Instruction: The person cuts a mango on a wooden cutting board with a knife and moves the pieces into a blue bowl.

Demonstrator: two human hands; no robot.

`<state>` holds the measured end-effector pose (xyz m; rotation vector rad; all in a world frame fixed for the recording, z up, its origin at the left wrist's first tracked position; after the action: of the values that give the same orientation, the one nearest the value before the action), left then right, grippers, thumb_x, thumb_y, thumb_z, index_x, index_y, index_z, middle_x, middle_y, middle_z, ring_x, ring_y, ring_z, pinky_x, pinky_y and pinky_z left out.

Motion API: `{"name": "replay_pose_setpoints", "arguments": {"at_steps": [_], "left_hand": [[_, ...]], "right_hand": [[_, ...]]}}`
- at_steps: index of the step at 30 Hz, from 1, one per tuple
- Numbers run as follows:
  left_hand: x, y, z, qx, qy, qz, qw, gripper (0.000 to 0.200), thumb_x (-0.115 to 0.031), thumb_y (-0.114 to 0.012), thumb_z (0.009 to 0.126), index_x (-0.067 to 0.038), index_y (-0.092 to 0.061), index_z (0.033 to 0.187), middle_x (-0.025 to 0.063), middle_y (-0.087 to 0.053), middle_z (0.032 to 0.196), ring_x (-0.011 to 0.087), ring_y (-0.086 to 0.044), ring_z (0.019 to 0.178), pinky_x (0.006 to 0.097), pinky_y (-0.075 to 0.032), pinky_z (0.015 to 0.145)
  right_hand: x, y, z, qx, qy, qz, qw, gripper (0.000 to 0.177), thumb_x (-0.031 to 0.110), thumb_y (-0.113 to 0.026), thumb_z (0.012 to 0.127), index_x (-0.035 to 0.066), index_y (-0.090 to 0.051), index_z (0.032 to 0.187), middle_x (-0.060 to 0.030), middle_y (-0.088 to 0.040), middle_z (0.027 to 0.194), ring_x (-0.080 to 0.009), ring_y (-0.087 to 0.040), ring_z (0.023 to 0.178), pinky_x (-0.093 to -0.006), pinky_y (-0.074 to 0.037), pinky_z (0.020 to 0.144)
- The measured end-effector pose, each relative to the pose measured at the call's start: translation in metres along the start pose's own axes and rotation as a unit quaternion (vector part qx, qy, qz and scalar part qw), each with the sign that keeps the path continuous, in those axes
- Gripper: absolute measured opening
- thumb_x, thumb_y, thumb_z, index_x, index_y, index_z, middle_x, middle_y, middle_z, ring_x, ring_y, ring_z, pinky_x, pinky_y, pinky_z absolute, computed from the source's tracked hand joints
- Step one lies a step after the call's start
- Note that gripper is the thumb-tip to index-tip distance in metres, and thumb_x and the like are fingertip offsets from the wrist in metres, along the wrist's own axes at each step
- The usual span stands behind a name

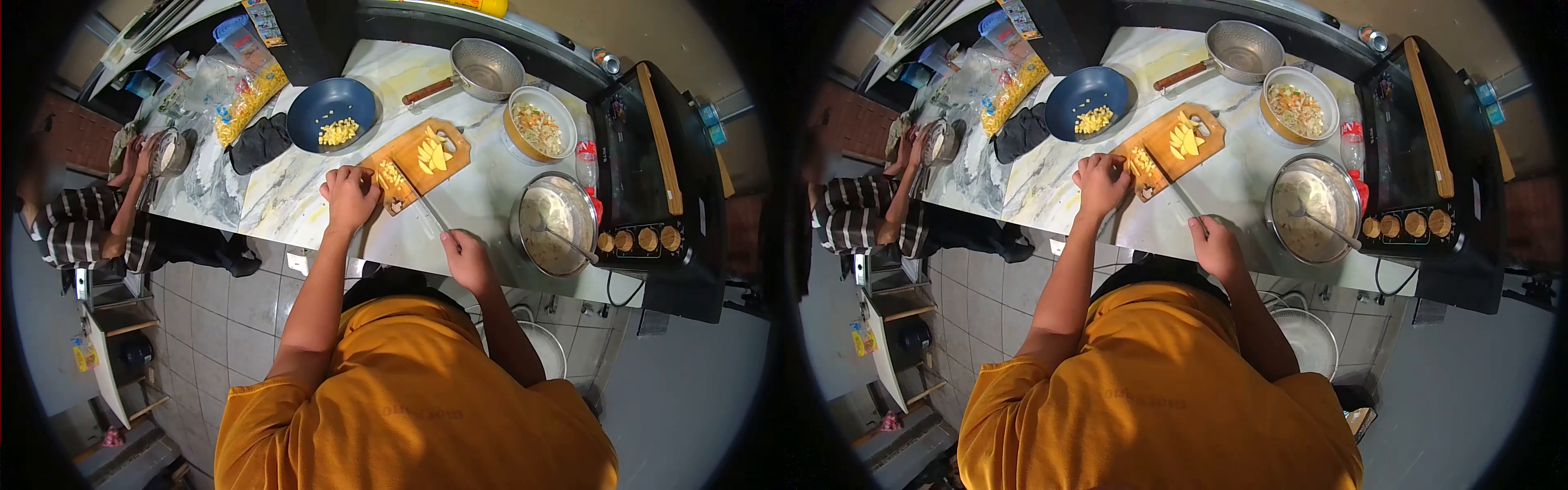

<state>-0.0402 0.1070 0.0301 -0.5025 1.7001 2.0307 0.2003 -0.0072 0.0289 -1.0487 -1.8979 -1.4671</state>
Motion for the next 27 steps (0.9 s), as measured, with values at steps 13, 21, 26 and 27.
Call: {"name": "replay_pose_setpoints", "arguments": {"at_steps": [13, 21, 26, 27], "left_hand": [[-0.025, -0.002, -0.009, -0.036, 0.001, 0.044, 0.998, 0.026, -0.031, -0.075, 0.074, -0.007, -0.072, 0.084, 0.0101, -0.053, 0.114, 0.0318, -0.040, 0.112, 0.0467, -0.030, 0.093], [-0.024, 0.003, -0.010, -0.050, 0.023, 0.061, 0.997, 0.024, -0.027, -0.076, 0.069, -0.008, -0.073, 0.083, 0.0106, -0.056, 0.114, 0.0338, -0.041, 0.113, 0.0480, -0.030, 0.093], [-0.016, 0.001, -0.012, -0.058, 0.038, 0.065, 0.995, 0.022, -0.025, -0.076, 0.067, -0.008, -0.073, 0.082, 0.0094, -0.058, 0.111, 0.0333, -0.042, 0.113, 0.0479, -0.030, 0.093], [-0.014, 0.002, -0.012, -0.070, 0.039, 0.067, 0.995, 0.022, -0.025, -0.076, 0.067, -0.009, -0.073, 0.081, 0.0085, -0.059, 0.110, 0.0331, -0.042, 0.112, 0.0478, -0.030, 0.093]], "right_hand": [[-0.007, 0.001, 0.003, -0.008, 0.001, 0.011, 1.000, 0.037, 0.034, -0.053, 0.099, -0.001, -0.060, 0.092, -0.0246, -0.060, 0.081, -0.0448, -0.057, 0.077, -0.0430, -0.047, 0.070], [-0.001, -0.001, 0.001, -0.001, 0.010, 0.011, 1.000, 0.037, 0.035, -0.053, 0.099, -0.001, -0.061, 0.093, -0.0242, -0.061, 0.082, -0.0441, -0.058, 0.077, -0.0427, -0.048, 0.070], [-0.003, 0.001, 0.001, -0.002, 0.000, 0.015, 1.000, 0.036, 0.034, -0.053, 0.099, -0.001, -0.062, 0.094, -0.0237, -0.062, 0.081, -0.0427, -0.061, 0.078, -0.0428, -0.048, 0.071], [-0.004, 0.000, 0.002, -0.002, 0.001, 0.015, 1.000, 0.036, 0.034, -0.053, 0.099, -0.001, -0.062, 0.094, -0.0237, -0.062, 0.081, -0.0427, -0.061, 0.078, -0.0428, -0.048, 0.071]]}}
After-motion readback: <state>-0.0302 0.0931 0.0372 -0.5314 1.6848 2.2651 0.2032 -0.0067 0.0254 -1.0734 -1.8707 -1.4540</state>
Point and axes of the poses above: each hand's wrist, its own z-axis towards the middle knuckle, its own y-axis out of the back of the hand, x = y × z, the point moved 10 cm from there along z, towards the middle knuckle
